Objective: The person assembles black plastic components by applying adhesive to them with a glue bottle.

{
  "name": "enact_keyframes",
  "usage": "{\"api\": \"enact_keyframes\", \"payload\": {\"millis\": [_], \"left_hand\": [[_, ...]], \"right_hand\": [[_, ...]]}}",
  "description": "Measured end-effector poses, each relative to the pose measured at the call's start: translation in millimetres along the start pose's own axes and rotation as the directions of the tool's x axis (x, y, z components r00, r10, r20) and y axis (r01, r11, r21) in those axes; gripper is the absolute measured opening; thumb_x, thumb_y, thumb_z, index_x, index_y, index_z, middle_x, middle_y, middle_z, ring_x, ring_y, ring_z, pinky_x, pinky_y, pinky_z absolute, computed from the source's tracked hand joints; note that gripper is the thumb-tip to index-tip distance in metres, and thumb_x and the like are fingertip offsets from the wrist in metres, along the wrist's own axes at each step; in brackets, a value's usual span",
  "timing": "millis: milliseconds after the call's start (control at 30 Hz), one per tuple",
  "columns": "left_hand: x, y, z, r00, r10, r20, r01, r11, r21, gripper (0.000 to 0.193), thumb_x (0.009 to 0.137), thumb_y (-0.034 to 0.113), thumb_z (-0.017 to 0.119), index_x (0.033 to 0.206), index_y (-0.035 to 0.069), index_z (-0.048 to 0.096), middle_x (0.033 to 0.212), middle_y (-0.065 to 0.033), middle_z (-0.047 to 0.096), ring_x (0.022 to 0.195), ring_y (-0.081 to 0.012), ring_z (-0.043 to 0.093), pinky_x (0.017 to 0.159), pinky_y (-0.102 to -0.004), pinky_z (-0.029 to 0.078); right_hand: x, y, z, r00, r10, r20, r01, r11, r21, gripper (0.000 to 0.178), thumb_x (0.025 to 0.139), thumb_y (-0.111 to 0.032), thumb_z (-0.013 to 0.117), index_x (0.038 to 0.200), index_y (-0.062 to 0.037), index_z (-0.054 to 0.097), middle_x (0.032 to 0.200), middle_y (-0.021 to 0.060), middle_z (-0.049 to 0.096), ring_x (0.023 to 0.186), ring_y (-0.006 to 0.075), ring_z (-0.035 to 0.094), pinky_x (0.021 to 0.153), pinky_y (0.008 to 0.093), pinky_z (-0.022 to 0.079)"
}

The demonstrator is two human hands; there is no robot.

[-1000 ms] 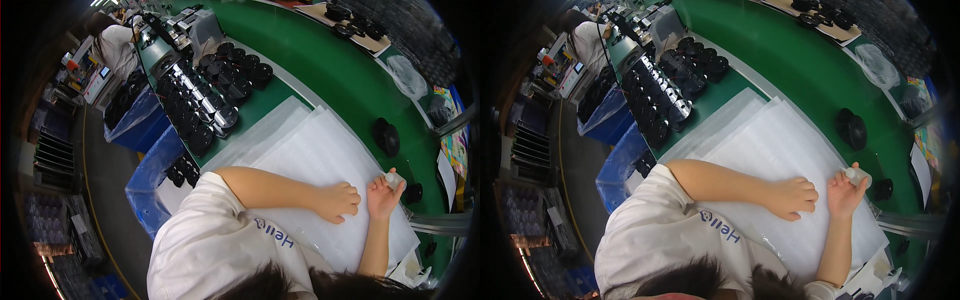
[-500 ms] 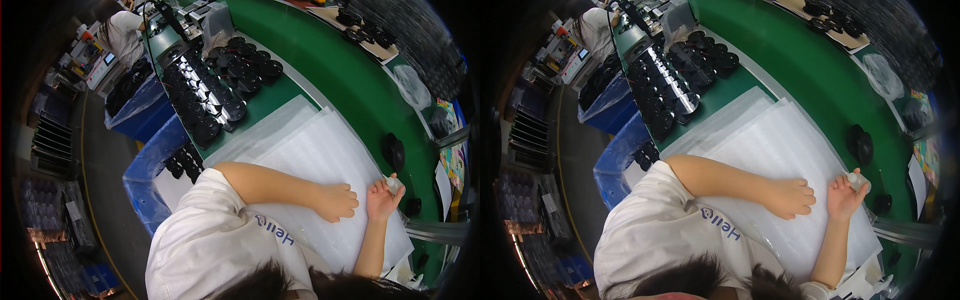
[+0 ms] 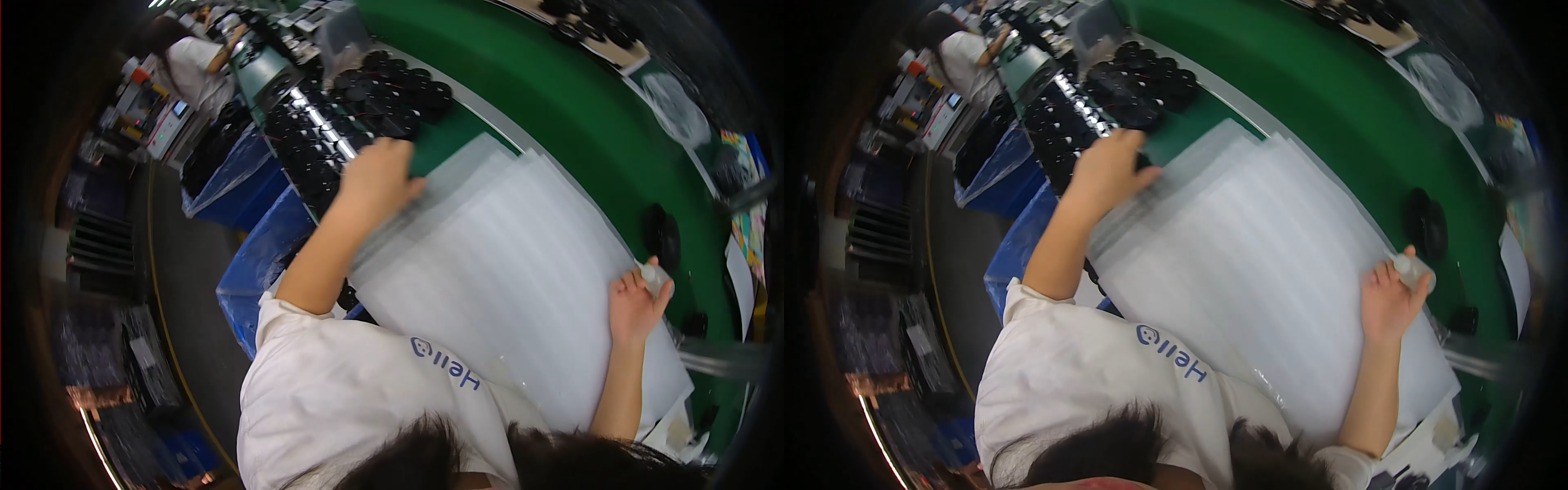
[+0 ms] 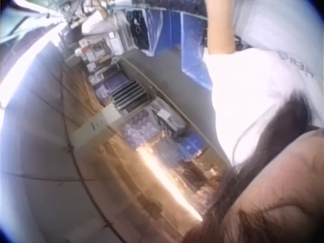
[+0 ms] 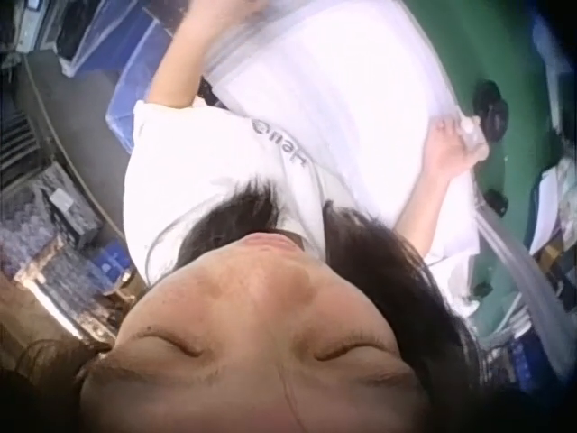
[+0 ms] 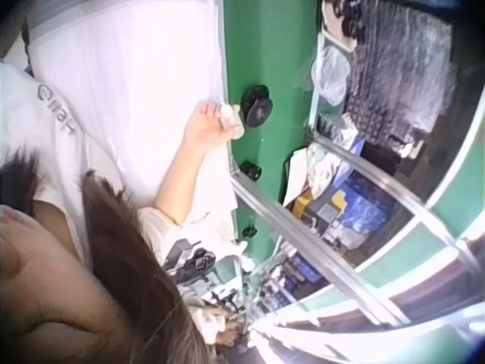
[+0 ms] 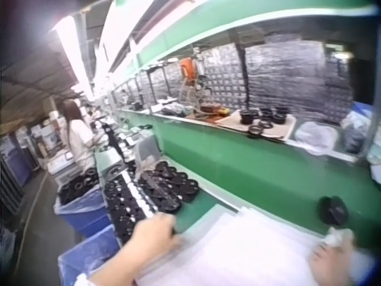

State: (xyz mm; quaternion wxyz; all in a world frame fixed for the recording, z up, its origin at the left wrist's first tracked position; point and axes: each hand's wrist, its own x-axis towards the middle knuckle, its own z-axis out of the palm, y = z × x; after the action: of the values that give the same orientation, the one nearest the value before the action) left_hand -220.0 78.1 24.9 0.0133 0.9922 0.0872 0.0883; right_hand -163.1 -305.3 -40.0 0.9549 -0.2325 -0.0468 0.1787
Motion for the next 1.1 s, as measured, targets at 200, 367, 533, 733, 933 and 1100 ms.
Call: {"api": "enact_keyframes", "payload": {"millis": [200, 367, 533, 733, 933, 1100], "left_hand": [[8, -33, 14, 0.925, -0.35, 0.148, 0.322, 0.929, 0.185, 0.058, 0.067, 0.049, 0.061, 0.099, 0.002, 0.051, 0.085, -0.0161, 0.059, 0.079, -0.0293, 0.059, 0.067, -0.036, 0.047], [13, -32, 15, 0.888, -0.415, 0.197, 0.388, 0.907, 0.164, 0.06, 0.066, 0.051, 0.06, 0.1, 0.002, 0.052, 0.084, -0.0171, 0.061, 0.081, -0.0288, 0.06, 0.067, -0.0361, 0.048], [22, -18, -3, 0.887, -0.376, 0.268, 0.375, 0.925, 0.058, 0.065, 0.063, 0.052, 0.054, 0.099, -0.002, 0.055, 0.088, -0.0216, 0.06, 0.086, -0.0316, 0.058, 0.075, -0.0359, 0.045], [21, 4, -44, 0.968, -0.194, 0.161, 0.244, 0.879, -0.409, 0.047, 0.068, 0.039, 0.062, 0.086, -0.004, 0.058, 0.06, -0.0083, 0.055, 0.058, -0.0144, 0.053, 0.057, -0.0246, 0.041], [23, 79, -50, 0.962, 0.254, 0.102, -0.006, 0.392, -0.92, 0.046, 0.068, 0.01, 0.068, 0.107, -0.003, 0.048, 0.082, -0.0043, 0.052, 0.067, -0.0066, 0.049, 0.059, -0.0184, 0.039], [17, 130, 0, 0.841, 0.428, -0.332, -0.38, 0.029, -0.925, 0.07, 0.059, 0.002, 0.073, 0.118, 0.001, 0.036, 0.111, -0.0136, 0.045, 0.089, -0.0166, 0.053, 0.074, -0.0277, 0.046]], "right_hand": [[-1, 3, 9, 1.0, -0.014, 0.005, 0.014, 1.0, 0.013, 0.04, 0.08, -0.042, 0.052, 0.107, -0.0133, 0.049, 0.072, 0.0002, 0.045, 0.065, 0.0114, 0.038, 0.064, 0.0266, 0.033], [-9, -3, 14, 0.997, -0.037, 0.067, 0.037, 0.999, 0.002, 0.038, 0.082, -0.042, 0.049, 0.107, -0.0136, 0.049, 0.071, -0.0012, 0.044, 0.065, 0.011, 0.038, 0.065, 0.0266, 0.033], [-18, -7, 15, 0.996, -0.075, 0.046, 0.074, 0.997, 0.018, 0.045, 0.082, -0.043, 0.047, 0.113, -0.0111, 0.046, 0.072, 0.0012, 0.044, 0.066, 0.0121, 0.037, 0.064, 0.0276, 0.032], [-19, -4, 41, 0.986, -0.113, 0.124, 0.123, 0.989, -0.082, 0.048, 0.08, -0.049, 0.046, 0.112, -0.0122, 0.046, 0.071, 0.0002, 0.045, 0.066, 0.0124, 0.037, 0.062, 0.0261, 0.03], [-29, -7, 49, 0.957, -0.205, 0.203, 0.236, 0.962, -0.14, 0.057, 0.078, -0.053, 0.048, 0.113, -0.0083, 0.046, 0.071, 0.0013, 0.051, 0.062, 0.0118, 0.043, 0.058, 0.0257, 0.033], [-38, -10, 62, 0.959, -0.215, 0.184, 0.275, 0.857, -0.435, 0.062, 0.07, -0.061, 0.053, 0.107, -0.013, 0.043, 0.068, -0.0022, 0.043, 0.061, 0.0089, 0.038, 0.057, 0.0235, 0.029]]}}
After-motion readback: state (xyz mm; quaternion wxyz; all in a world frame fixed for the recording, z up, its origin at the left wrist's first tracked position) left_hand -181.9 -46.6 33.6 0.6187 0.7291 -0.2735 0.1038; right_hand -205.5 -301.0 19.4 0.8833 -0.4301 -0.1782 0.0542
